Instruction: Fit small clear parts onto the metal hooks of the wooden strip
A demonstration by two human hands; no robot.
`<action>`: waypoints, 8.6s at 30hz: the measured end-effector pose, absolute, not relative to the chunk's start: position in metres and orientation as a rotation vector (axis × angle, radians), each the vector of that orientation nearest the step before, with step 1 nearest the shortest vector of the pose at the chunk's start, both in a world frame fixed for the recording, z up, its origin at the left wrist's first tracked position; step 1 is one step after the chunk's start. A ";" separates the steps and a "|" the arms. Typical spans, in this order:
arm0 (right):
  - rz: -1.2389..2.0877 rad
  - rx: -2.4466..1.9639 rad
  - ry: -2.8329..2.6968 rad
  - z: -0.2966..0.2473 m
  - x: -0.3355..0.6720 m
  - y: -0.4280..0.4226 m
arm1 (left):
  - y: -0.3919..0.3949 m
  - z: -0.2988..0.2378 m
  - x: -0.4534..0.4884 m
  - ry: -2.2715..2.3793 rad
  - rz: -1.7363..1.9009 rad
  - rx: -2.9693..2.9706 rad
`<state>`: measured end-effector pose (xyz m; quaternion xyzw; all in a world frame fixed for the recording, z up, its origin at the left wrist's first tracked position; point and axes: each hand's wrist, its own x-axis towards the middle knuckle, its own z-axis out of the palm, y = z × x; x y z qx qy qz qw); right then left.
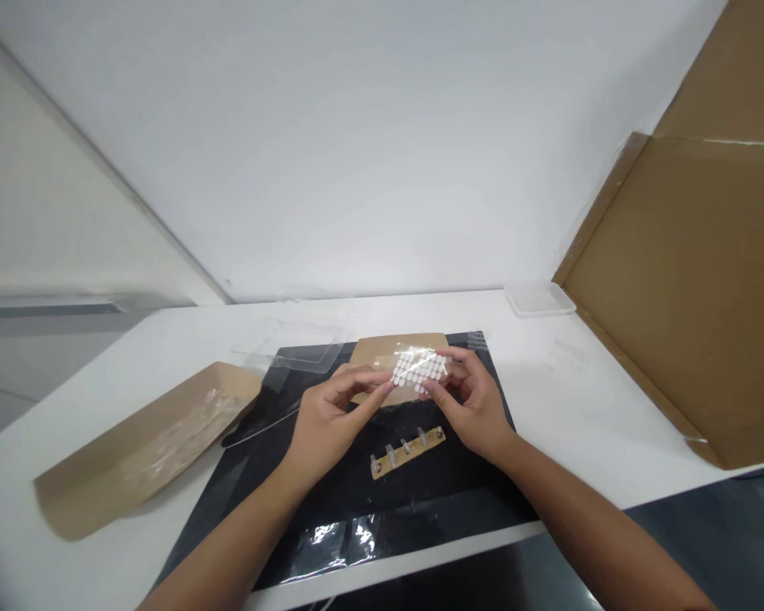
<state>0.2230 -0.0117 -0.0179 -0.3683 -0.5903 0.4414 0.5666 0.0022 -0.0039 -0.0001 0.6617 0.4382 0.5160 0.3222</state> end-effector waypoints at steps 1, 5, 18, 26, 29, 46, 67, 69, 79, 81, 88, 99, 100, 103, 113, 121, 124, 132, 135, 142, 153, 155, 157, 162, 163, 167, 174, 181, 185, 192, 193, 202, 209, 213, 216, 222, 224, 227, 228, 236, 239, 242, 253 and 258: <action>1.042 -0.871 -1.386 -0.018 0.223 -0.012 | -0.004 0.000 0.002 1.150 1.345 1.725; 1.040 -0.864 -1.381 -0.019 0.223 -0.011 | -0.004 -0.001 0.002 1.132 1.294 1.624; 1.014 -0.861 -1.395 -0.024 0.223 -0.008 | -0.002 -0.001 0.003 1.157 1.257 1.597; 1.026 -0.899 -1.341 -0.024 0.221 -0.009 | -0.004 0.003 0.003 1.134 1.230 1.541; 1.011 -0.895 -1.337 -0.023 0.222 -0.008 | -0.005 0.006 0.004 1.108 1.229 1.511; 0.572 -1.196 -1.411 -0.003 0.274 0.017 | -0.002 0.004 0.002 1.101 1.257 1.539; 0.625 -0.707 -1.924 0.003 0.242 -0.008 | -0.017 -0.001 0.020 0.869 1.071 1.332; 0.659 -0.677 -1.916 0.000 0.240 -0.008 | -0.018 -0.001 0.022 0.849 1.059 1.312; 0.651 -0.628 -1.924 -0.002 0.243 -0.007 | -0.018 -0.005 0.021 0.826 1.015 1.301; 0.634 -0.628 -1.938 0.000 0.242 -0.007 | -0.018 -0.005 0.021 0.825 1.017 1.302; 0.568 -0.665 -1.967 0.003 0.240 -0.011 | -0.017 -0.001 0.023 0.835 1.013 1.322; 0.465 -0.668 -2.010 -0.002 0.240 -0.012 | -0.018 0.000 0.023 0.841 1.015 1.342; 0.452 -0.671 -2.015 -0.002 0.240 -0.012 | -0.018 0.000 0.023 0.843 1.017 1.345; 0.415 -0.680 -2.037 -0.001 0.239 -0.013 | -0.018 -0.001 0.024 0.847 1.023 1.356; 0.351 -0.727 -2.094 0.000 0.243 -0.014 | -0.019 -0.002 0.024 0.888 1.016 1.420; 0.309 -0.740 -2.098 0.001 0.250 -0.013 | -0.018 -0.002 0.021 0.935 1.023 1.642; 0.256 -0.731 -2.137 0.004 0.255 -0.011 | -0.019 -0.003 0.020 0.949 1.055 1.902; 0.259 -0.849 -2.328 -0.003 0.281 -0.020 | -0.025 -0.016 0.027 0.895 1.002 2.394; 0.281 -0.868 -2.355 -0.011 0.284 -0.027 | -0.028 -0.021 0.031 0.953 0.905 2.428; 0.230 -0.838 -2.408 -0.019 0.276 -0.027 | -0.032 -0.030 0.039 1.065 0.793 2.364; 0.225 -0.840 -2.444 -0.022 0.278 -0.026 | -0.033 -0.027 0.043 1.179 0.717 2.323; 0.235 -0.837 -2.440 -0.022 0.277 -0.026 | -0.035 -0.025 0.045 1.210 0.688 2.370; 0.239 -0.836 -2.438 -0.022 0.278 -0.025 | -0.037 -0.024 0.047 1.240 0.668 2.406; 0.246 -0.839 -2.426 -0.022 0.279 -0.025 | -0.040 -0.025 0.053 1.311 0.670 2.407; 0.247 -0.840 -2.422 -0.022 0.279 -0.025 | -0.040 -0.026 0.053 1.318 0.673 2.404; 0.260 -0.849 -2.427 -0.021 0.279 -0.026 | -0.039 -0.029 0.053 1.336 0.687 2.391; 0.245 -0.847 -2.442 -0.022 0.280 -0.024 | -0.039 -0.032 0.054 1.340 0.707 2.358; 0.236 -0.844 -2.467 -0.024 0.280 -0.024 | -0.039 -0.032 0.053 1.353 0.702 2.341; 0.235 -0.833 -2.472 -0.023 0.279 -0.024 | -0.039 -0.031 0.053 1.352 0.686 2.308; 0.225 -0.852 -2.491 -0.024 0.280 -0.024 | -0.039 -0.030 0.053 1.352 0.666 2.294; 0.225 -0.854 -2.494 -0.024 0.280 -0.024 | -0.038 -0.030 0.053 1.350 0.665 2.293; 0.237 -0.857 -2.513 -0.022 0.279 -0.024 | -0.038 -0.029 0.054 1.360 0.647 2.289; 0.236 -0.859 -2.516 -0.024 0.282 -0.023 | -0.039 -0.026 0.053 1.353 0.664 2.271; 0.201 -0.844 -2.518 -0.025 0.284 -0.023 | -0.039 -0.025 0.053 1.349 0.669 2.266; 0.193 -0.844 -2.519 -0.025 0.286 -0.023 | -0.039 -0.026 0.054 1.349 0.670 2.265; 0.295 -0.797 -2.450 -0.022 0.286 -0.022 | -0.038 -0.026 0.053 1.347 0.662 2.271; 0.351 -0.817 -2.398 -0.020 0.284 -0.023 | -0.038 -0.025 0.053 1.344 0.669 2.271; 0.394 -0.872 -2.339 -0.018 0.281 -0.024 | -0.038 -0.025 0.053 1.341 0.678 2.270; 0.398 -0.884 -2.332 -0.018 0.280 -0.024 | -0.038 -0.025 0.053 1.343 0.675 2.271; 0.399 -0.940 -2.342 -0.020 0.279 -0.023 | -0.038 -0.026 0.054 1.344 0.693 2.280; 0.418 -0.939 -2.335 -0.022 0.279 -0.023 | -0.038 -0.027 0.053 1.340 0.709 2.287; 0.429 -0.943 -2.339 -0.023 0.279 -0.023 | -0.038 -0.027 0.053 1.337 0.723 2.288; 0.427 -0.943 -2.366 -0.024 0.278 -0.023 | -0.040 -0.029 0.054 1.388 0.684 2.274; 0.451 -0.946 -2.372 -0.024 0.276 -0.023 | -0.039 -0.029 0.055 1.398 0.672 2.274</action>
